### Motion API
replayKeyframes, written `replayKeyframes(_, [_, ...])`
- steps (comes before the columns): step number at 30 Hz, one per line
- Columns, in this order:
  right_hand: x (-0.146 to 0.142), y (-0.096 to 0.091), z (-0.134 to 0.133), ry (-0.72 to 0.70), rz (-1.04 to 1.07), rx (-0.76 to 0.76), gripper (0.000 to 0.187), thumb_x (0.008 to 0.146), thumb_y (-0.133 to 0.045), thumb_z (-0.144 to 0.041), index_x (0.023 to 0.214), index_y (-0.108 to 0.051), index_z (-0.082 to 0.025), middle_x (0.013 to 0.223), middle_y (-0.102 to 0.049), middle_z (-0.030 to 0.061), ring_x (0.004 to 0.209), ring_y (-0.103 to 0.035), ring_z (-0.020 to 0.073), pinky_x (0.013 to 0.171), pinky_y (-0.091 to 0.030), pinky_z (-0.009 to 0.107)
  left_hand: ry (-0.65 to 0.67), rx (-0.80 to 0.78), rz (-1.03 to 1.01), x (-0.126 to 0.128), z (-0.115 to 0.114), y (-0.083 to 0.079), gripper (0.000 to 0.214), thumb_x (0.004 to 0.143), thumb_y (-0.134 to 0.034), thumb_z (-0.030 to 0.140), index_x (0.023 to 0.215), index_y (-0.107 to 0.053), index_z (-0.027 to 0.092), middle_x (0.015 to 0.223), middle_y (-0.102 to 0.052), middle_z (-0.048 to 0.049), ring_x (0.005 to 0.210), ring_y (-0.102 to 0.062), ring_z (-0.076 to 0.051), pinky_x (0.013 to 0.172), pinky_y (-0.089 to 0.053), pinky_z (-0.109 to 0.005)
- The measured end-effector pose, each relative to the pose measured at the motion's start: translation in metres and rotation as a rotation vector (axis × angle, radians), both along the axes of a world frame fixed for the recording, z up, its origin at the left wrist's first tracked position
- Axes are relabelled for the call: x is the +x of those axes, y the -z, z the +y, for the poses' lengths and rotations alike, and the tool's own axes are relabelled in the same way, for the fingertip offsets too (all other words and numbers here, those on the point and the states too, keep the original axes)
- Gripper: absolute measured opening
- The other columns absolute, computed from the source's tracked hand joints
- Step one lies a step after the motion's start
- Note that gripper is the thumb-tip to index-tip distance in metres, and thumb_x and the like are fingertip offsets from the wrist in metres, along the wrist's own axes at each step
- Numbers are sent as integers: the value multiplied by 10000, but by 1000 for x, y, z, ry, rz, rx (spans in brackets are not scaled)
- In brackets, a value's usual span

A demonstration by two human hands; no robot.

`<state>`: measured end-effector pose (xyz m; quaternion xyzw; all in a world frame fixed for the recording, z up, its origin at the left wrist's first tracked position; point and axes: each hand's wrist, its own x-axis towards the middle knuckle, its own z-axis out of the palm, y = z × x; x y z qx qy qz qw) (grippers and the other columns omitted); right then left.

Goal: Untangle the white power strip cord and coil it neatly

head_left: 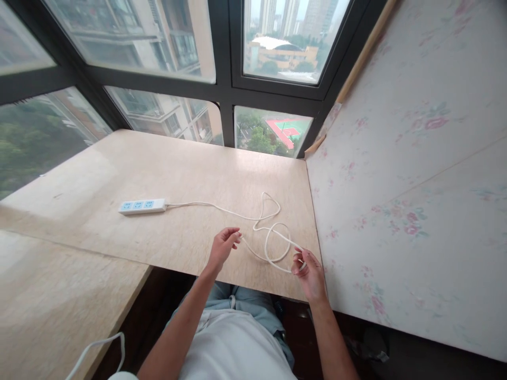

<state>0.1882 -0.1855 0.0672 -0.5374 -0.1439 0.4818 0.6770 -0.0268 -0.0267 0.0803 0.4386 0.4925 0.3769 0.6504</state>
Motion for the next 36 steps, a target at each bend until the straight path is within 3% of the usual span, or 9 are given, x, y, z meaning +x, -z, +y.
replayKeyframes(4, [-2, 17, -1, 50, -81, -27, 438, 696, -721, -452, 976, -626, -129, 827, -585, 49, 672, -532, 84, 623, -464, 219, -141, 220, 178, -30, 36, -5, 265, 691, -702, 228, 943, -685, 148, 945, -671, -94, 810, -613, -173, 667, -485, -243])
replayKeyframes(8, [-1, 36, 0, 167, -248, -198, 564, 641, -729, -498, 1024, -628, -96, 949, -625, 87, 826, -589, 136, 735, -485, 232, -324, 328, 334, -70, 70, -4, 305, 732, -648, 203, 1032, -629, 149, 1035, -640, -101, 957, -599, -200, 855, -472, -314])
replayKeyframes(14, [-3, 51, 7, 248, -436, -277, 667, 695, -626, -587, 1138, -582, -91, 1059, -612, 112, 931, -595, 177, 813, -471, 265, -516, 140, 512, -140, 105, 13, 529, 743, -633, 189, 1238, -462, 113, 1221, -543, -156, 1056, -571, -223, 922, -455, -368])
replayKeyframes(17, [-5, 50, 10, 305, -615, -334, 662, 724, -568, -594, 1161, -564, -97, 1128, -587, 120, 988, -575, 196, 855, -455, 293, -532, 7, 466, -162, 106, 24, 593, 738, -647, 218, 1275, -410, 130, 1282, -494, -172, 1092, -561, -240, 885, -478, -362])
replayKeyframes(20, [-7, 40, 14, 343, -910, -330, 605, 766, -510, -529, 1181, -554, -91, 1178, -556, 135, 1048, -540, 220, 941, -422, 364, -511, 13, 465, -168, 98, 35, 581, 739, -644, 204, 1269, -414, 148, 1293, -485, -162, 1129, -546, -231, 939, -453, -359])
replayKeyframes(24, [-26, 14, 23, 368, -1355, -165, 437, 829, -446, -364, 1135, -570, -77, 1201, -523, 154, 1182, -460, 228, 1066, -332, 432, -396, 138, 458, -145, 77, 46, 542, 736, -646, 192, 1245, -464, 150, 1253, -522, -155, 1126, -547, -236, 957, -443, -374])
replayKeyframes(29, [-70, -15, 48, 261, -1402, 11, 266, 896, -433, -279, 1024, -620, -140, 1206, -516, 104, 1183, -468, 179, 1034, -390, 374, -62, 423, 239, -83, 39, 36, 547, 667, -729, 189, 1194, -584, 215, 1292, -531, -127, 1255, -447, -270, 1076, -321, -410])
replayKeyframes(33, [-88, -12, 70, 50, -1388, -23, 283, 890, -462, -262, 1120, -601, -171, 1261, -482, 75, 1230, -423, 176, 1085, -344, 385, 371, 586, 85, -42, 25, 23, 574, 643, -743, 134, 1194, -631, 248, 1353, -503, -121, 1373, -309, -282, 1155, -120, -415])
replayKeyframes(36, [-89, 0, 78, -41, -1360, -116, 406, 854, -503, -253, 1248, -518, -158, 1276, -463, 94, 1239, -398, 193, 1107, -321, 389, 534, 602, 73, -24, 28, 26, 620, 575, -771, 71, 1150, -655, 270, 1296, -542, -126, 1381, -296, -306, 1153, -65, -441])
